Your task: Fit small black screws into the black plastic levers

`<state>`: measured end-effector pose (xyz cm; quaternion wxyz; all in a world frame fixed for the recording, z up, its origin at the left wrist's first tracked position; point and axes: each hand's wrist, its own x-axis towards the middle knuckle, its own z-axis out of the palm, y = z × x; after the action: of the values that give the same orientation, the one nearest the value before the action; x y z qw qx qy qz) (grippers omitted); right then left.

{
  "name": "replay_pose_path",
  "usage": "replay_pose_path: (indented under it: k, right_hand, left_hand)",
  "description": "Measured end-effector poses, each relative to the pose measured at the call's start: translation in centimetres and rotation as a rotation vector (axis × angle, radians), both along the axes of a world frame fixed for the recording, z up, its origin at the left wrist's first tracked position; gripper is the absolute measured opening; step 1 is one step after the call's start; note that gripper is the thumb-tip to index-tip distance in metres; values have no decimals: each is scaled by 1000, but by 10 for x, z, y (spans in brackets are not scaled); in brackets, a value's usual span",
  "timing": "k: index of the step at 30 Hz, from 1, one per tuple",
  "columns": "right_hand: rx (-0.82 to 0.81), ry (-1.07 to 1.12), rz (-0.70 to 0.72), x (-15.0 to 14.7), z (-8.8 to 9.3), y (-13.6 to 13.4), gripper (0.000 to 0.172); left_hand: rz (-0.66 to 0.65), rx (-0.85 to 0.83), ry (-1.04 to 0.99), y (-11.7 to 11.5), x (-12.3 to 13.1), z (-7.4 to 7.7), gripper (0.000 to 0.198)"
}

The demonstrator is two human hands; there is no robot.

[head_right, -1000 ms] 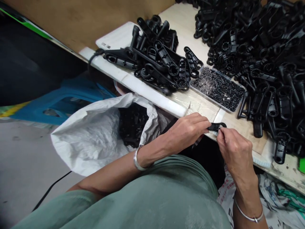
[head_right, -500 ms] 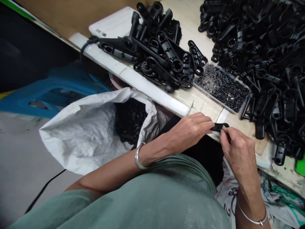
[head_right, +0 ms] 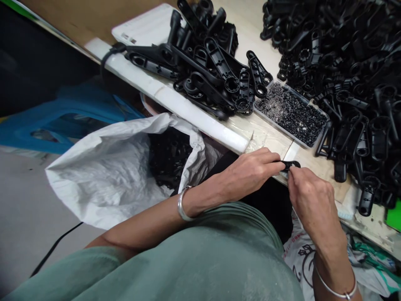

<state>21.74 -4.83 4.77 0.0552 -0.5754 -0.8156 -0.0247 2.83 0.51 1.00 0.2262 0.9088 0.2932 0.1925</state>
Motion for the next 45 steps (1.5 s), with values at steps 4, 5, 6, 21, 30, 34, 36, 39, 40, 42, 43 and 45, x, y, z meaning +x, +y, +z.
replay_pose_path:
  k: [4, 5, 6, 21, 30, 34, 36, 39, 40, 42, 43, 45]
  right_hand:
    - [-119, 249, -45, 12, 1, 7, 26]
    - [-153, 282, -81, 14, 1, 9, 25]
    - [-176, 299, -118, 15, 1, 11, 24]
    - [-289, 335, -276, 4, 6, 15, 27]
    - [-176, 918, -608, 10, 0, -1, 28]
    - [-81, 1038, -722, 15, -5, -8, 29]
    - [-94, 1068, -731, 16, -9, -11, 30]
    - [-102, 1077, -734, 18, -15, -13, 33]
    - [-98, 1076, -739, 19, -17, -14, 33]
    - [-89, 1072, -752, 22, -18, -16, 33]
    - [-81, 1067, -761, 23, -19, -16, 33]
    - [-58, 1064, -772, 25, -19, -17, 34]
  left_hand:
    - [-10, 5, 41, -1, 2, 0, 23]
    - [-11, 9, 45, -1, 2, -1, 23]
    - [-11, 14, 43, -1, 2, -1, 24]
    - [-26, -10, 32, 1, 1, 2, 24]
    - [82, -185, -107, 9, 0, 7, 17]
    - [187, -298, -65, 18, 4, 16, 27]
    - [225, -319, -10, 23, 8, 20, 29]
    - [215, -312, 73, 26, 12, 24, 29]
    - [203, -296, 85, 25, 12, 25, 28]
    - [166, -232, 86, 22, 10, 24, 26]
    - [137, -177, 85, 19, 8, 23, 25]
    - [74, -25, 106, 13, 4, 18, 21]
